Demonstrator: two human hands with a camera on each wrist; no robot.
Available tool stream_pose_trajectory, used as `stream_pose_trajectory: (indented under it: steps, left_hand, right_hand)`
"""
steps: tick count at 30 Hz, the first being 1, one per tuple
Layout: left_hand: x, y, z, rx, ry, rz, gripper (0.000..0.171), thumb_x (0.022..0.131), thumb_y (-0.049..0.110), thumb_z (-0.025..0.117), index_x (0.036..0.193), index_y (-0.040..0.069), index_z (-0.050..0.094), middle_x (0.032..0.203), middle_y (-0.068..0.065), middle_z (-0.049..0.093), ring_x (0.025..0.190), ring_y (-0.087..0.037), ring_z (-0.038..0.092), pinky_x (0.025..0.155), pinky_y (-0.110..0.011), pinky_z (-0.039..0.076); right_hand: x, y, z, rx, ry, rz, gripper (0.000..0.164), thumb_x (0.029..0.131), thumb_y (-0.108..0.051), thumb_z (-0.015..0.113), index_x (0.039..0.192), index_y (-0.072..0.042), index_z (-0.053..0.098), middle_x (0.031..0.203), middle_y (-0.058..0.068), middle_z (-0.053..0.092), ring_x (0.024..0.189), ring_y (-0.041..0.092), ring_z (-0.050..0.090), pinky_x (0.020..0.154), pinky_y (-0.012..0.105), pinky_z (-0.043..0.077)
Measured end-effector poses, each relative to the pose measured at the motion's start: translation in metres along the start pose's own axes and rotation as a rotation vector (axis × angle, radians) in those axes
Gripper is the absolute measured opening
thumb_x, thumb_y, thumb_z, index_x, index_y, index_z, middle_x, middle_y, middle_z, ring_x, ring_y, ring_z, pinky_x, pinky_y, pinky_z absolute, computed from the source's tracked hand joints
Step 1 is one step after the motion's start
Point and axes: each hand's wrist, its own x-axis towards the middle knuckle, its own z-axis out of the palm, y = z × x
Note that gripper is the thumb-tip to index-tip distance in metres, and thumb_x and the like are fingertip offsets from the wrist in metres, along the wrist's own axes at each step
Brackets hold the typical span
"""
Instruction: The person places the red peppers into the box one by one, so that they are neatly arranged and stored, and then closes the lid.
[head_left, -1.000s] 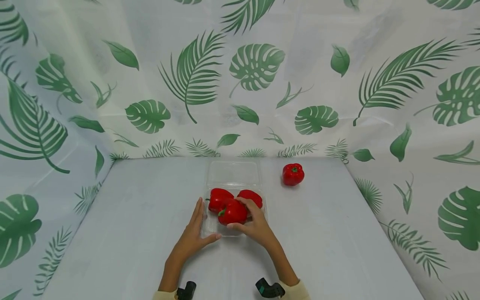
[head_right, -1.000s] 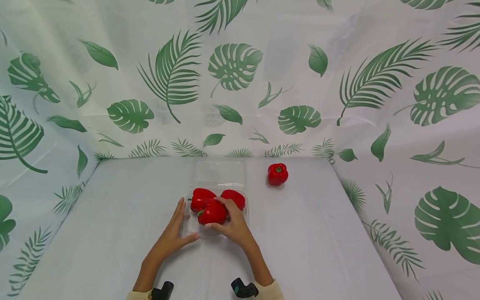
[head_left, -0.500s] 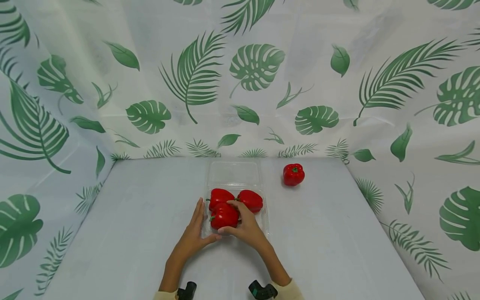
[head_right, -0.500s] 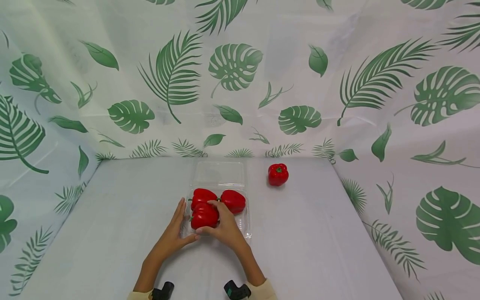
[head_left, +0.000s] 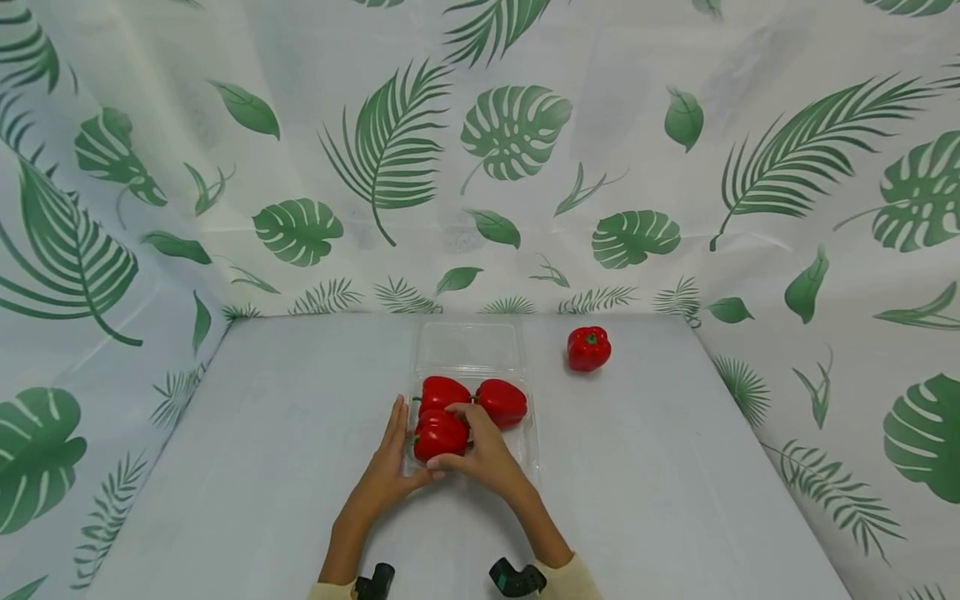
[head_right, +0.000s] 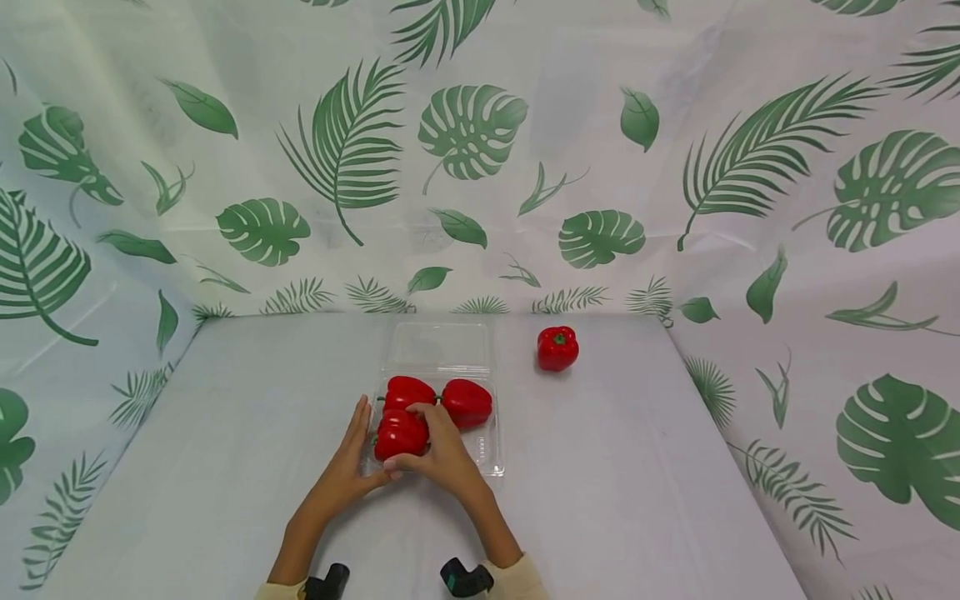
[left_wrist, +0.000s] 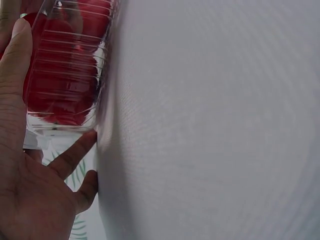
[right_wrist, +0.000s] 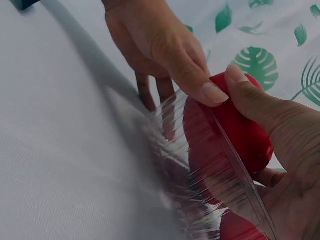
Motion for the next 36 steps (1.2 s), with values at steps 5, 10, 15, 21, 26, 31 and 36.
stream_pose_trajectory:
  steps: [5, 10, 15, 21, 26, 31, 36]
  left_hand:
    - [0.0000, 0.0011, 0.0001, -0.007, -0.010, -0.034, 0.118, 0.075, 0.054, 0.078, 0.159, 0.017, 0.004, 0.167, 0.000, 0.001, 0.151, -0.036, 0.014, 0.110, -0.062, 0.033]
    - [-0.0002, 0.0015, -0.0002, -0.029, -0.015, -0.027, 0.118, 0.076, 0.052, 0.078, 0.158, 0.014, 0.004, 0.167, -0.003, 0.001, 0.151, -0.038, 0.014, 0.110, -0.063, 0.032]
    - [0.0002, 0.0022, 0.0003, -0.053, -0.018, -0.027, 0.118, 0.076, 0.051, 0.079, 0.158, 0.012, 0.004, 0.166, -0.003, 0.002, 0.148, -0.038, 0.027, 0.110, -0.062, 0.034]
    - [0.0007, 0.0024, -0.0003, -0.054, -0.016, -0.034, 0.118, 0.076, 0.048, 0.080, 0.158, 0.013, 0.004, 0.166, -0.003, 0.002, 0.147, -0.038, 0.027, 0.111, -0.060, 0.035]
    - [0.0002, 0.0032, -0.0008, -0.049, -0.020, -0.048, 0.117, 0.076, 0.048, 0.080, 0.158, 0.014, 0.004, 0.166, -0.003, 0.002, 0.151, -0.037, 0.014, 0.112, -0.061, 0.031]
    - [0.0000, 0.0033, -0.0006, -0.058, -0.025, -0.046, 0.117, 0.076, 0.051, 0.079, 0.158, 0.013, 0.005, 0.166, -0.004, 0.002, 0.151, -0.037, 0.013, 0.112, -0.061, 0.030]
    - [-0.0001, 0.0034, -0.0011, -0.048, -0.023, -0.056, 0.117, 0.076, 0.051, 0.079, 0.159, 0.015, 0.004, 0.166, -0.001, 0.000, 0.152, -0.035, 0.012, 0.112, -0.060, 0.030]
  right_hand:
    - [0.0008, 0.0018, -0.0007, -0.007, -0.014, -0.012, 0.065, 0.077, -0.031, 0.084, 0.130, -0.011, 0.052, 0.127, 0.006, 0.060, 0.113, 0.020, 0.058, 0.085, 0.028, 0.059]
    - [-0.0001, 0.0046, -0.0022, -0.036, -0.030, -0.062, 0.063, 0.079, -0.029, 0.082, 0.133, -0.011, 0.053, 0.130, 0.007, 0.061, 0.118, 0.023, 0.059, 0.087, 0.036, 0.060]
    - [-0.0013, 0.0061, -0.0035, -0.060, -0.024, -0.086, 0.059, 0.080, -0.024, 0.081, 0.132, -0.012, 0.056, 0.129, 0.007, 0.062, 0.119, 0.023, 0.059, 0.088, 0.036, 0.059]
    - [-0.0017, 0.0041, -0.0044, -0.069, -0.026, -0.043, 0.055, 0.080, -0.022, 0.081, 0.131, -0.014, 0.061, 0.121, 0.010, 0.060, 0.113, 0.024, 0.059, 0.087, 0.037, 0.059]
    - [-0.0024, 0.0033, -0.0049, -0.102, -0.018, -0.013, 0.053, 0.080, -0.022, 0.081, 0.130, -0.015, 0.063, 0.113, 0.009, 0.058, 0.105, 0.022, 0.058, 0.087, 0.038, 0.059]
    - [-0.0034, 0.0038, -0.0038, -0.120, -0.015, -0.021, 0.053, 0.081, -0.025, 0.080, 0.130, -0.015, 0.063, 0.114, 0.010, 0.056, 0.105, 0.021, 0.058, 0.080, 0.030, 0.060]
    - [-0.0040, 0.0024, -0.0028, -0.151, 0.017, -0.051, 0.052, 0.081, -0.025, 0.079, 0.129, -0.013, 0.063, 0.114, 0.010, 0.055, 0.101, 0.019, 0.055, 0.075, 0.028, 0.059]
